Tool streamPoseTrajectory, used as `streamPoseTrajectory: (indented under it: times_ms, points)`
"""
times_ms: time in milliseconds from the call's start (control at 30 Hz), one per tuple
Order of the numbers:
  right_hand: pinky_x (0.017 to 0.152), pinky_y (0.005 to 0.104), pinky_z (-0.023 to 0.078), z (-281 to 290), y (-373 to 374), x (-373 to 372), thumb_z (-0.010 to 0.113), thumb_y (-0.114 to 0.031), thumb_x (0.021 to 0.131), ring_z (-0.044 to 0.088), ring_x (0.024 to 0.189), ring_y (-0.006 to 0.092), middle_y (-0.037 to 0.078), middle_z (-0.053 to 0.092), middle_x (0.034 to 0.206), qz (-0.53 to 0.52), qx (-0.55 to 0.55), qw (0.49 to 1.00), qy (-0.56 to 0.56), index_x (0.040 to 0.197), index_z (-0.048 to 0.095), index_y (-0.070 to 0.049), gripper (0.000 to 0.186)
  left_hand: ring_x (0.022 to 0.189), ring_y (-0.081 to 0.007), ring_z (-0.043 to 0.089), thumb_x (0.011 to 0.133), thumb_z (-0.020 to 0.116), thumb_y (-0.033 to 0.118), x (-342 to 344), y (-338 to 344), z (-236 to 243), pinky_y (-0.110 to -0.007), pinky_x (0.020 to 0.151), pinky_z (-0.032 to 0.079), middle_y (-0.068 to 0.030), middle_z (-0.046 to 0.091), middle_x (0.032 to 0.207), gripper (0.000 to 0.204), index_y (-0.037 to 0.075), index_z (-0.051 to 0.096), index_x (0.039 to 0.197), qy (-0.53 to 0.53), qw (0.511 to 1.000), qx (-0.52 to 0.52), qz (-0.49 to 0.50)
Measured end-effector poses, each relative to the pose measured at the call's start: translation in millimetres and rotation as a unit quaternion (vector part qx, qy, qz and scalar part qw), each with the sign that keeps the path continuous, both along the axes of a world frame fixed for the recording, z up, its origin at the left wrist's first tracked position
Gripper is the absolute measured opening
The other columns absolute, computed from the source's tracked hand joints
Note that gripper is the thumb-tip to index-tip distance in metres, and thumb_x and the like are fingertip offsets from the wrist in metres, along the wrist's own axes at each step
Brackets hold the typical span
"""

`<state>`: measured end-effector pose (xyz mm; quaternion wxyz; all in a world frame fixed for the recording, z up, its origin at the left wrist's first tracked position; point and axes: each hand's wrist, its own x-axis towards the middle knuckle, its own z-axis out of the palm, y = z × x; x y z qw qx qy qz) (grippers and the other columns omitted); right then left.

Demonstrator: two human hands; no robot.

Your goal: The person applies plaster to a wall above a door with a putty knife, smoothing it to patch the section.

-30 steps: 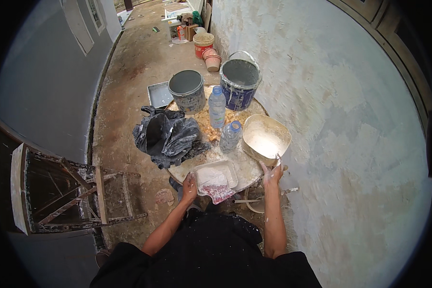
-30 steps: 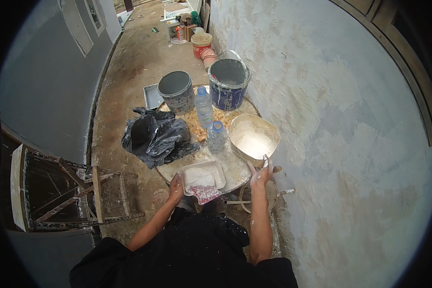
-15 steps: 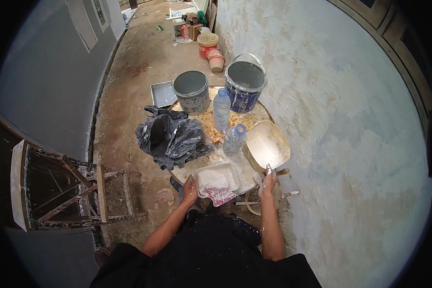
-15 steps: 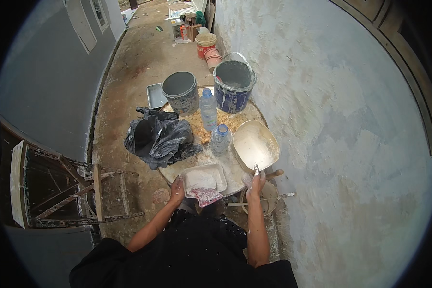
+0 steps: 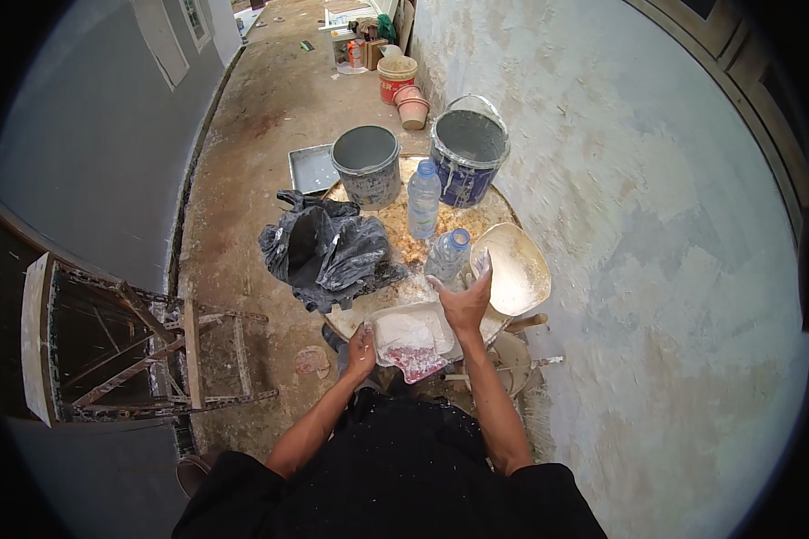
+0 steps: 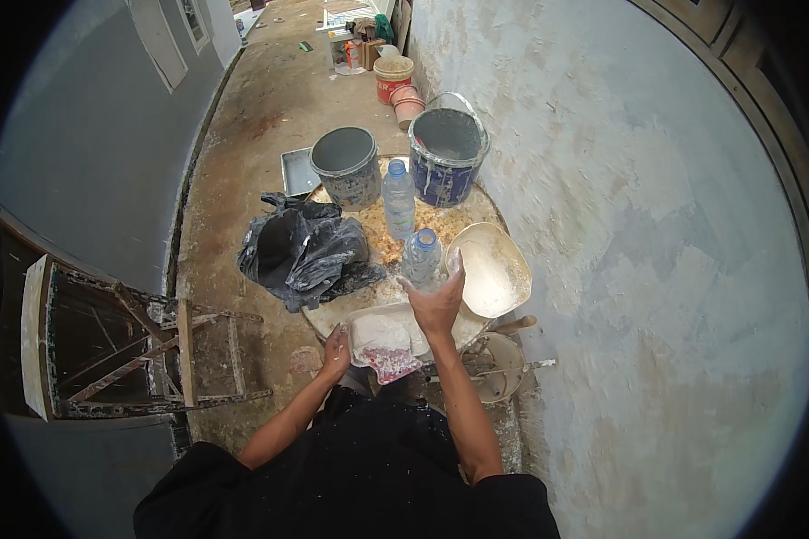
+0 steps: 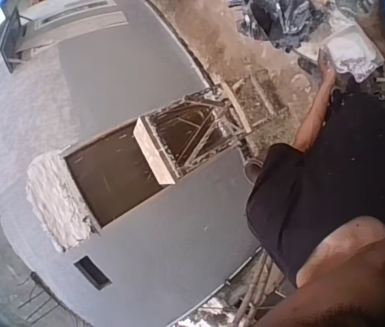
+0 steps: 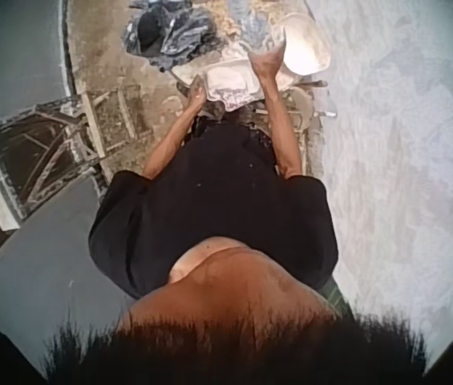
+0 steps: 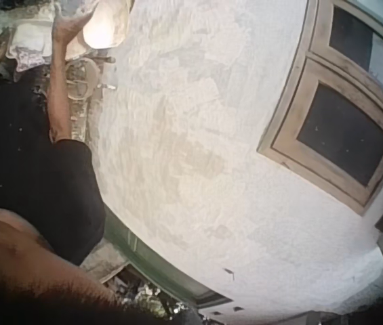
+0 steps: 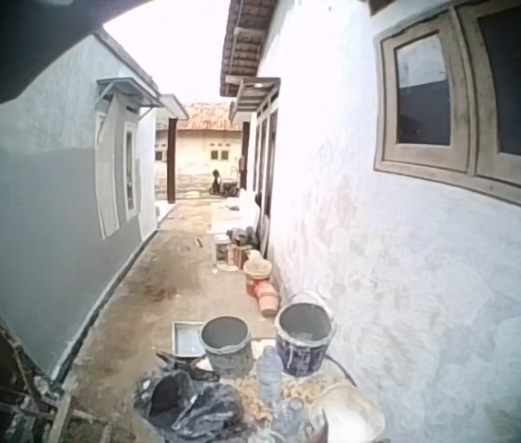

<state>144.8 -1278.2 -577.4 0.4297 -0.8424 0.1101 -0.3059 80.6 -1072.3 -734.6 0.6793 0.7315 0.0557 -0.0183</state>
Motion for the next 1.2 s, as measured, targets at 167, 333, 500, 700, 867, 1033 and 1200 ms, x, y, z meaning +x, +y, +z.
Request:
streamPoseTrajectory:
  times_ms: [167, 333, 500, 700, 867, 1033, 1200]
  points:
    - [0.094, 0.0408, 0.042, -2.4, 9.9, 28.1, 0.083, -0.023, 0.065, 0.052, 0.112, 0.0367, 0.024, 0.052, 0.121, 0.001, 0.018, 1.0, 0.011, 0.13, 0.037, 0.003, 0.083, 0.104, -0.0186, 0.053, 0.098, 0.041, 0.019, -1.6, -2.7, -2.3, -0.03, 0.091, 0.041, -0.0161, 0.062, 0.11, 0.037, -0.008, 0.05, 0.122, 0.022, 1.0, -0.014, 0.01]
    - [0.084, 0.0384, 0.048, -0.3, 3.4, 32.5, 0.08, -0.02, 0.067, 0.063, 0.096, 0.0306, 0.018, 0.063, 0.103, 0.037, 0.024, 0.999, 0.005, 0.118, 0.05, 0.0, 0.062, 0.098, -0.0157, 0.053, 0.098, 0.042, 0.018, -3.5, -4.4, 13.7, -0.028, 0.086, 0.042, -0.0127, 0.063, 0.107, 0.036, -0.008, 0.05, 0.122, 0.008, 1.0, 0.009, 0.017]
    - [0.07, 0.0346, 0.053, 18.9, -5.8, 18.3, 0.081, -0.018, 0.066, 0.067, 0.078, 0.0262, 0.013, 0.066, 0.087, 0.037, -0.045, 0.996, -0.074, 0.105, 0.056, -0.002, 0.048, 0.096, -0.0135, 0.053, 0.098, 0.042, 0.018, -4.9, -8.3, 38.5, -0.027, 0.084, 0.042, -0.0112, 0.062, 0.106, 0.035, -0.007, 0.05, 0.122, 0.026, 0.999, 0.019, 0.023]
    - [0.064, 0.0342, 0.053, 92.7, -37.0, -24.6, 0.082, -0.021, 0.065, 0.069, 0.073, 0.0265, 0.012, 0.068, 0.08, 0.182, -0.112, 0.977, -0.021, 0.1, 0.055, -0.003, 0.048, 0.098, -0.0153, 0.054, 0.098, 0.043, 0.016, -2.4, -8.0, 26.9, -0.027, 0.084, 0.043, -0.0139, 0.062, 0.108, 0.038, -0.01, 0.047, 0.125, 0.041, 0.998, 0.013, 0.035]
    - [0.067, 0.0383, 0.052, 104.2, -56.7, -65.7, 0.08, -0.019, 0.062, 0.066, 0.077, 0.0356, 0.018, 0.066, 0.082, 0.318, -0.153, 0.922, 0.16, 0.104, 0.051, 0.0, 0.055, 0.099, -0.0173, 0.054, 0.097, 0.043, 0.016, -5.1, -4.0, 8.9, -0.027, 0.085, 0.044, -0.0168, 0.061, 0.11, 0.041, -0.013, 0.043, 0.126, 0.01, 0.999, 0.026, 0.038]
    - [0.067, 0.0484, 0.048, 87.2, -67.8, -94.8, 0.081, -0.028, 0.06, 0.062, 0.078, 0.0426, 0.023, 0.063, 0.077, 0.347, -0.264, 0.832, 0.343, 0.109, 0.048, 0.004, 0.067, 0.099, -0.0171, 0.055, 0.098, 0.041, 0.012, -2.0, -5.3, 23.2, -0.027, 0.085, 0.044, -0.0159, 0.061, 0.11, 0.037, -0.011, 0.044, 0.127, 0.03, 1.0, 0.001, 0.005]
    - [0.068, 0.0475, 0.049, 65.7, -63.6, -104.4, 0.079, -0.026, 0.061, 0.062, 0.078, 0.0422, 0.023, 0.063, 0.078, 0.375, -0.314, 0.788, 0.373, 0.111, 0.047, 0.006, 0.067, 0.1, -0.0165, 0.054, 0.098, 0.041, 0.011, -3.4, -4.0, 18.1, -0.026, 0.086, 0.043, -0.0153, 0.061, 0.11, 0.036, -0.01, 0.045, 0.127, 0.028, 1.0, -0.008, 0.008]
